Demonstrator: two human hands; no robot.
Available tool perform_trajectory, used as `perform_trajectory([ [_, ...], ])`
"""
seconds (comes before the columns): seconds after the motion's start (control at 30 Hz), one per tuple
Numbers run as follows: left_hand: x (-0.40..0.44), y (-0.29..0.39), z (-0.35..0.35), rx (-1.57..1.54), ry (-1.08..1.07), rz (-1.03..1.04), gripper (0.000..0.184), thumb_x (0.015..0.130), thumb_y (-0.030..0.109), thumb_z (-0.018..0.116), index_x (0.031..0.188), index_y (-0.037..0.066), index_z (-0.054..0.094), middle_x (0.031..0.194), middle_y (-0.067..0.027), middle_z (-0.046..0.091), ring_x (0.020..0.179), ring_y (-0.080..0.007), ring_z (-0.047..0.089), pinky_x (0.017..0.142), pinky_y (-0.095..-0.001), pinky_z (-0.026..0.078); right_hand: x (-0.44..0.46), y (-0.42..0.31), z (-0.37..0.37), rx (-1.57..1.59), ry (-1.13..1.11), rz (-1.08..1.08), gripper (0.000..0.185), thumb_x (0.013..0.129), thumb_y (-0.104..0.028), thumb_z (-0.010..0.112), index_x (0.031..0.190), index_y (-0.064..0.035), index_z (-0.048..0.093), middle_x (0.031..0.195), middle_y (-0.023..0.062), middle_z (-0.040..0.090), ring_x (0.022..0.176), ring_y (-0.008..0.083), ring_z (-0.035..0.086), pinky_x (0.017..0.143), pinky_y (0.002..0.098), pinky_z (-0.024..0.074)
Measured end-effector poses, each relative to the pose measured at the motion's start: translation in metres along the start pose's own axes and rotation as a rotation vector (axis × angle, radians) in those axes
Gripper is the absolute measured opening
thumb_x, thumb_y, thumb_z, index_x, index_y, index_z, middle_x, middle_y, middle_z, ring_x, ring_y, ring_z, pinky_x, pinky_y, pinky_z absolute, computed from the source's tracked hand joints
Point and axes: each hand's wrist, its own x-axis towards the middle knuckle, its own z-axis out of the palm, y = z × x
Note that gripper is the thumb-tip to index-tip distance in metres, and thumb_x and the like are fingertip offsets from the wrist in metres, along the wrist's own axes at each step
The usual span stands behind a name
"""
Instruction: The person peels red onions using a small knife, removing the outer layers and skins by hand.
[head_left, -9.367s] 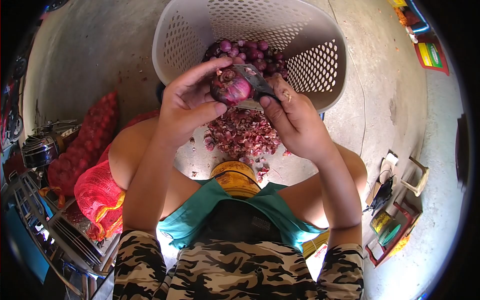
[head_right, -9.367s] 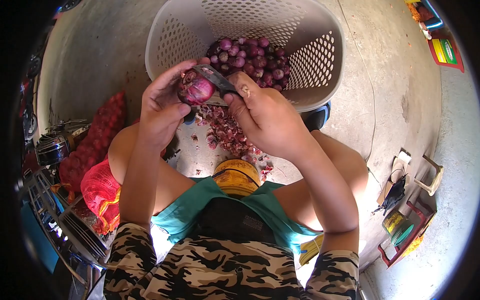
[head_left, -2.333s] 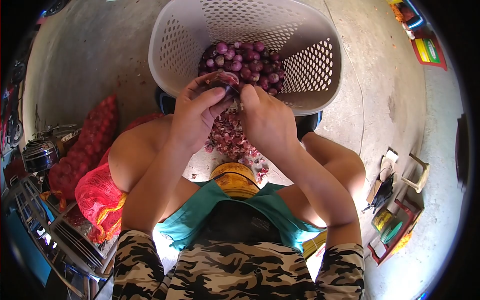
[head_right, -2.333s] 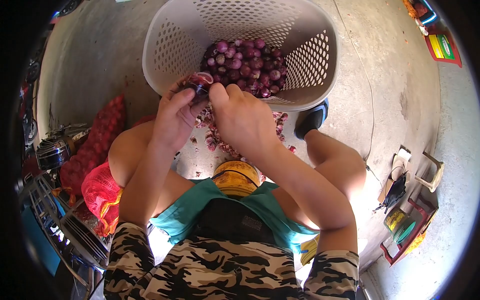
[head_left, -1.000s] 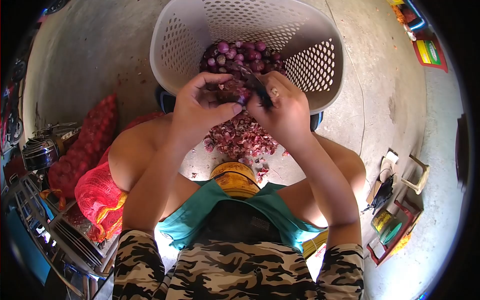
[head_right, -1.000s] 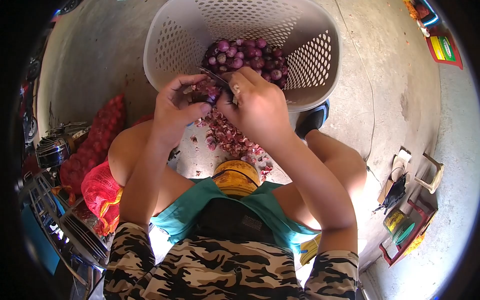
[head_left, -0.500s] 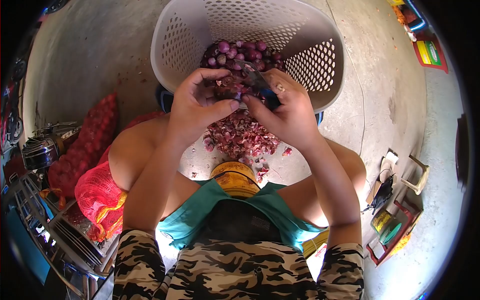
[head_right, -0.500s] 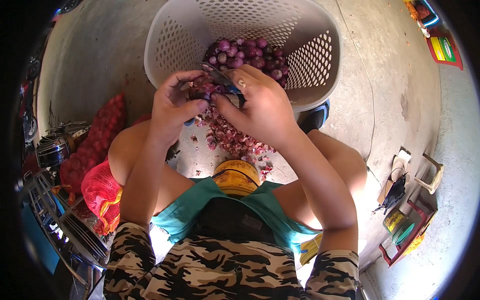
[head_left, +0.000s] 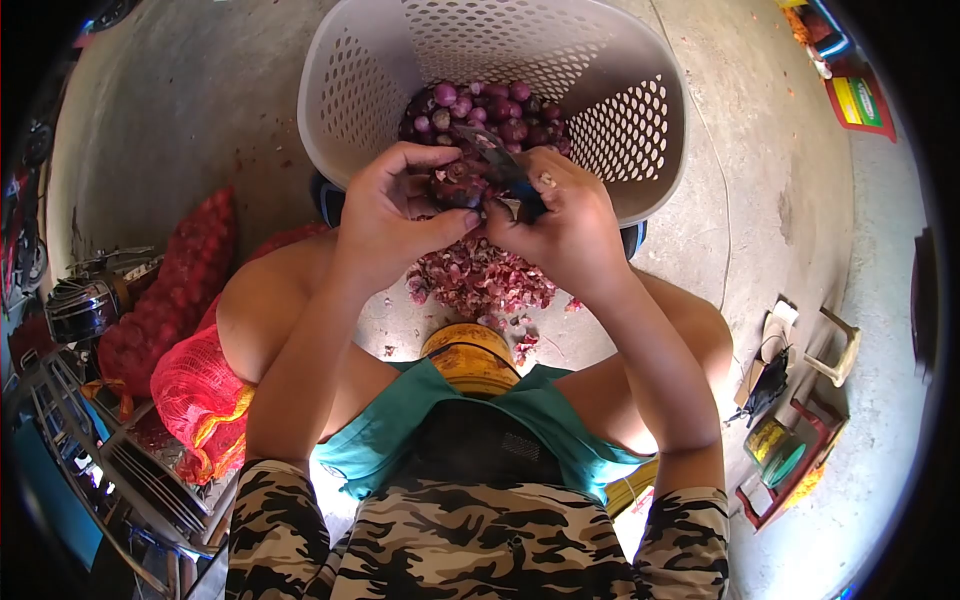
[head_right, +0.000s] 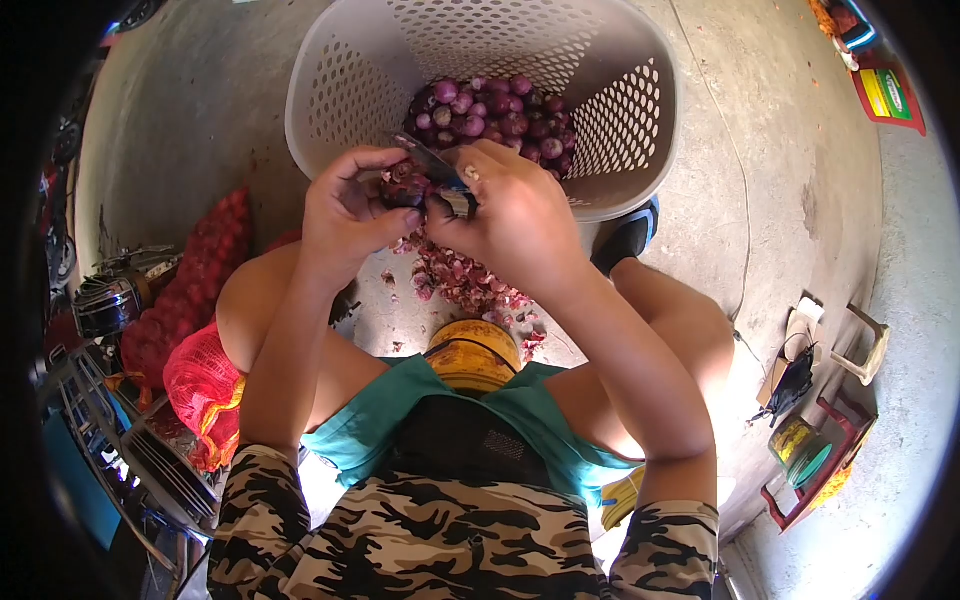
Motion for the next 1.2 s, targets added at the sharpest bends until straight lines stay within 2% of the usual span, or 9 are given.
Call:
perform_trajectory([
  [0.1,0.001,0.000,0.001,-0.022,0.029,-0.004,0.050,0.072,-0.008,0.072,0.116,-0.003,0.050,0.110,-0.0123,0.059,0.097,-0.0157,0.059,0.087,-0.0296,0.052,0.002,0.002,-0.002,0.011,-0.009,-0.028,0.025,0.071,-0.011,0.070,0.087,0.0006,0.053,0.074,0.0154,0.054,0.072,0.0338,0.058,0.063,0.0400,0.0480],
  [0.2,0.003,0.000,0.003,-0.112,0.061,0.046,0.050,0.072,-0.009,0.071,0.117,-0.002,0.049,0.113,-0.0121,0.057,0.100,-0.0170,0.058,0.090,-0.0309,0.050,0.003,-0.003,-0.005,0.227,0.058,0.091,0.023,0.078,-0.010,0.064,0.093,0.0010,0.050,0.076,0.0173,0.054,0.072,0.0358,0.057,0.065,0.0418,0.0466],
  [0.3,0.004,-0.001,0.000,-0.231,0.070,0.070,0.050,0.072,-0.009,0.069,0.117,-0.001,0.050,0.116,-0.0119,0.056,0.105,-0.0186,0.057,0.092,-0.0320,0.049,-0.001,-0.006,-0.018,0.254,-0.185,0.257,0.019,0.084,-0.011,0.057,0.096,0.0009,0.047,0.077,0.0186,0.054,0.073,0.0374,0.056,0.065,0.0440,0.0448],
  [0.4,0.005,0.001,-0.005,-0.277,0.027,0.068,0.050,0.074,-0.002,0.069,0.119,-0.001,0.049,0.121,-0.0139,0.054,0.108,-0.0213,0.056,0.092,-0.0333,0.049,0.001,0.002,-0.016,0.171,-0.241,0.030,0.014,0.087,-0.012,0.052,0.093,0.0000,0.048,0.076,0.0189,0.055,0.073,0.0376,0.057,0.063,0.0447,0.0439],
  [0.47,0.004,0.001,-0.010,-0.222,-0.014,0.071,0.054,0.076,0.011,0.072,0.123,-0.001,0.047,0.126,-0.0177,0.052,0.111,-0.0252,0.056,0.088,-0.0349,0.052,0.001,0.006,-0.018,0.213,-0.218,0.060,0.013,0.087,-0.014,0.052,0.090,-0.0012,0.050,0.073,0.0183,0.054,0.071,0.0371,0.057,0.061,0.0442,0.0437],
  [0.87,0.000,0.013,-0.007,-0.286,-0.126,-0.108,0.060,0.080,0.023,0.066,0.127,-0.007,0.043,0.124,-0.0219,0.052,0.102,-0.0239,0.061,0.073,-0.0316,0.057,0.010,0.006,-0.031,0.030,-0.272,-0.012,0.026,0.084,-0.021,0.059,0.070,-0.0020,0.049,0.064,0.0170,0.051,0.062,0.0359,0.055,0.053,0.0435,0.0412],
  [1.07,0.000,0.016,-0.004,-0.247,-0.118,-0.108,0.061,0.078,0.023,0.069,0.126,-0.007,0.045,0.123,-0.0206,0.053,0.104,-0.0233,0.060,0.080,-0.0325,0.055,0.009,0.007,-0.030,0.044,-0.288,-0.036,0.029,0.083,-0.023,0.062,0.068,-0.0025,0.048,0.062,0.0175,0.050,0.061,0.0361,0.054,0.052,0.0437,0.0407],
  [1.17,0.001,0.012,-0.003,-0.242,-0.143,-0.047,0.048,0.078,0.001,0.067,0.123,-0.004,0.051,0.114,-0.0128,0.059,0.101,-0.0179,0.060,0.084,-0.0297,0.053,0.008,0.008,-0.024,0.131,-0.291,-0.063,0.030,0.082,-0.026,0.063,0.069,-0.0029,0.050,0.061,0.0171,0.051,0.060,0.0358,0.055,0.052,0.0431,0.0415],
  [1.2,0.001,0.011,-0.002,-0.192,-0.153,-0.018,0.048,0.078,0.000,0.067,0.123,-0.004,0.051,0.113,-0.0122,0.059,0.101,-0.0173,0.059,0.085,-0.0292,0.052,0.008,0.008,-0.022,0.172,-0.295,-0.075,0.030,0.082,-0.026,0.064,0.069,-0.0030,0.051,0.060,0.0169,0.051,0.060,0.0357,0.056,0.052,0.0429,0.0417],
])
